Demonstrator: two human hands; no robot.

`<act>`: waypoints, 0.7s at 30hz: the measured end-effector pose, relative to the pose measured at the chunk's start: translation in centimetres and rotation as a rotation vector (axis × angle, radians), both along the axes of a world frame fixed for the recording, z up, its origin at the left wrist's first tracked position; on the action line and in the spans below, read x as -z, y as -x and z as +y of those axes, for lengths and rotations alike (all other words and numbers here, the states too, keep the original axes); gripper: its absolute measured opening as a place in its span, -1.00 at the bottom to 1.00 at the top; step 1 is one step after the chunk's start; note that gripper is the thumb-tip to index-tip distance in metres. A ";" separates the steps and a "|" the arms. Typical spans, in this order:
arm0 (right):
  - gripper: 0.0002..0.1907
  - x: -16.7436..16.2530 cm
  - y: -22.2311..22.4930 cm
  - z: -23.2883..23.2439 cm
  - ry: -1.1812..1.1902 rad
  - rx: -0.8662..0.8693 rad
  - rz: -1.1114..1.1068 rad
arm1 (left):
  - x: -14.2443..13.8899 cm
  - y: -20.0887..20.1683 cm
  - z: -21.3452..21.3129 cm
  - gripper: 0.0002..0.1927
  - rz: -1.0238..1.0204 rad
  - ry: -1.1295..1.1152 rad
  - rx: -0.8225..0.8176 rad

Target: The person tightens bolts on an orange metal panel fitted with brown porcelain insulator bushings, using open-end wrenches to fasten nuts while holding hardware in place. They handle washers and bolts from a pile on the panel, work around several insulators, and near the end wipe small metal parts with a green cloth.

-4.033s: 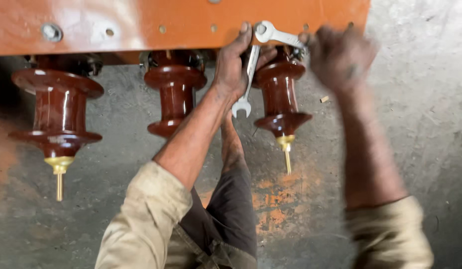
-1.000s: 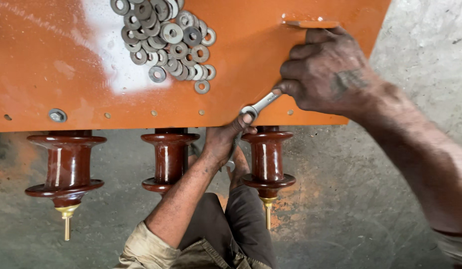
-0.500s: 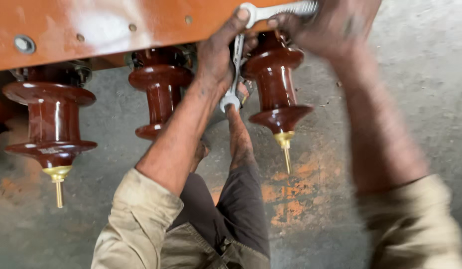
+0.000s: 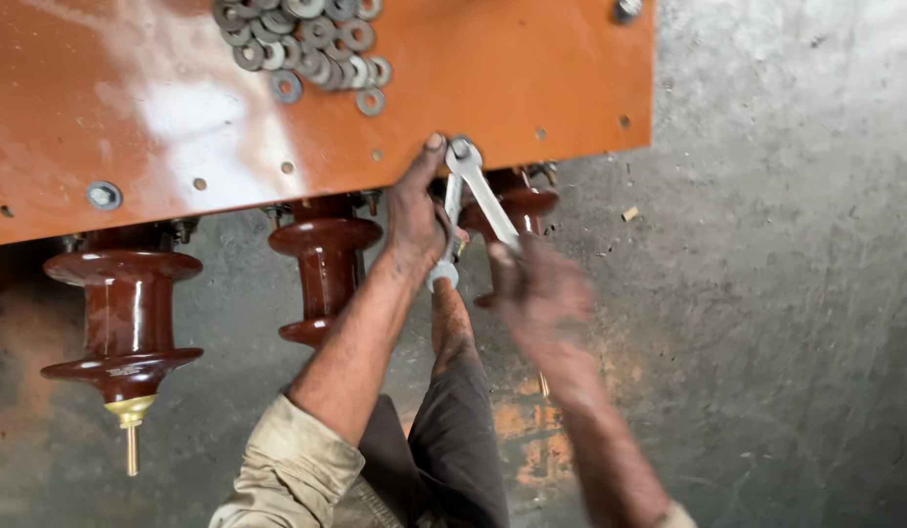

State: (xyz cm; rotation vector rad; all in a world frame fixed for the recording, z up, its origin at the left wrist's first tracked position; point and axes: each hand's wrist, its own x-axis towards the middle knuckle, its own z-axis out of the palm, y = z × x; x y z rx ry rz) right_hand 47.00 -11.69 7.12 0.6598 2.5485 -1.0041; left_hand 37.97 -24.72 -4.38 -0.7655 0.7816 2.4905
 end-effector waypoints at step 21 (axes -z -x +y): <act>-0.77 0.2 15.5 9.5 -0.188 -0.991 0.410 | -0.1 -1.6 -1.0 -0.50 0.037 0.027 0.082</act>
